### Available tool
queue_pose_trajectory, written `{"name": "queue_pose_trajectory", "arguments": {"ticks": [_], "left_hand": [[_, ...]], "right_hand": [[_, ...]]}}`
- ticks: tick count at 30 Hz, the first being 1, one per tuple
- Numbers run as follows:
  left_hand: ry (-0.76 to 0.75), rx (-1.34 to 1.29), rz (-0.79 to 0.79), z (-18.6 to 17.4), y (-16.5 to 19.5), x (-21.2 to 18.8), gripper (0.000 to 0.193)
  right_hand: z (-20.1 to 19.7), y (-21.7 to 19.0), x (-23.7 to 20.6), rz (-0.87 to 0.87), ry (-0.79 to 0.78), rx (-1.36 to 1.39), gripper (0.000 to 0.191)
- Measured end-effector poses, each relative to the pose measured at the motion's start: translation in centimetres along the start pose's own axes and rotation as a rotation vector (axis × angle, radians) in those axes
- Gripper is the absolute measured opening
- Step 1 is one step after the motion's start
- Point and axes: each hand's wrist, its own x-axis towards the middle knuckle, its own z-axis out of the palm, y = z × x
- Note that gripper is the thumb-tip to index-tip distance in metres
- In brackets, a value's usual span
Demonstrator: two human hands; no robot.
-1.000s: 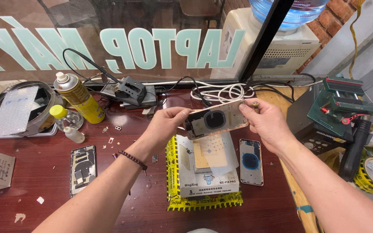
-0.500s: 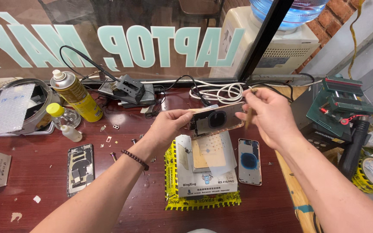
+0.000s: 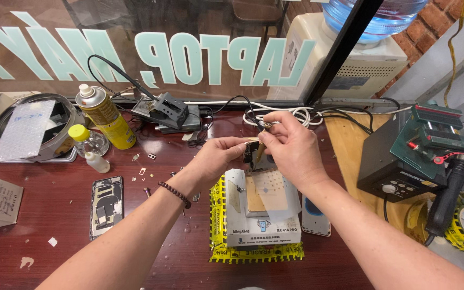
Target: The person works on a disassembled phone at a repair bench. They peel old adhesive residue from the phone frame, apply liquid from a small bottle onto the frame, wipe and press the surface, then align and press the screen assembly onto the frame, using tweezers and a small brush while handling small screws and parts on the bench.
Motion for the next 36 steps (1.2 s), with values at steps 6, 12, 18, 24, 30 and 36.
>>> {"name": "queue_pose_trajectory", "arguments": {"ticks": [6, 12, 18, 24, 30, 36], "left_hand": [[0.033, -0.015, -0.019, -0.1, -0.3, 0.1, 0.030], [0.012, -0.021, -0.007, -0.3, -0.4, 0.3, 0.031], [0.018, -0.028, -0.023, -0.2, -0.2, 0.0, 0.031], [0.026, -0.020, -0.021, -0.1, -0.1, -0.2, 0.031], [0.040, -0.016, -0.017, -0.2, -0.3, 0.1, 0.031], [0.026, -0.032, -0.008, -0.3, -0.4, 0.2, 0.031]], "right_hand": [[0.1, 0.6, -0.1, -0.035, 0.061, -0.075, 0.026], [0.5, 1.7, 0.3, 0.011, 0.063, 0.039, 0.024], [0.8, 2.1, 0.3, 0.010, 0.069, 0.076, 0.023], [1.4, 2.1, 0.2, -0.036, 0.044, 0.019, 0.023], [1.4, 1.8, 0.3, -0.053, 0.040, -0.086, 0.025], [1.4, 2.0, 0.4, -0.078, 0.038, -0.077, 0.025]]}}
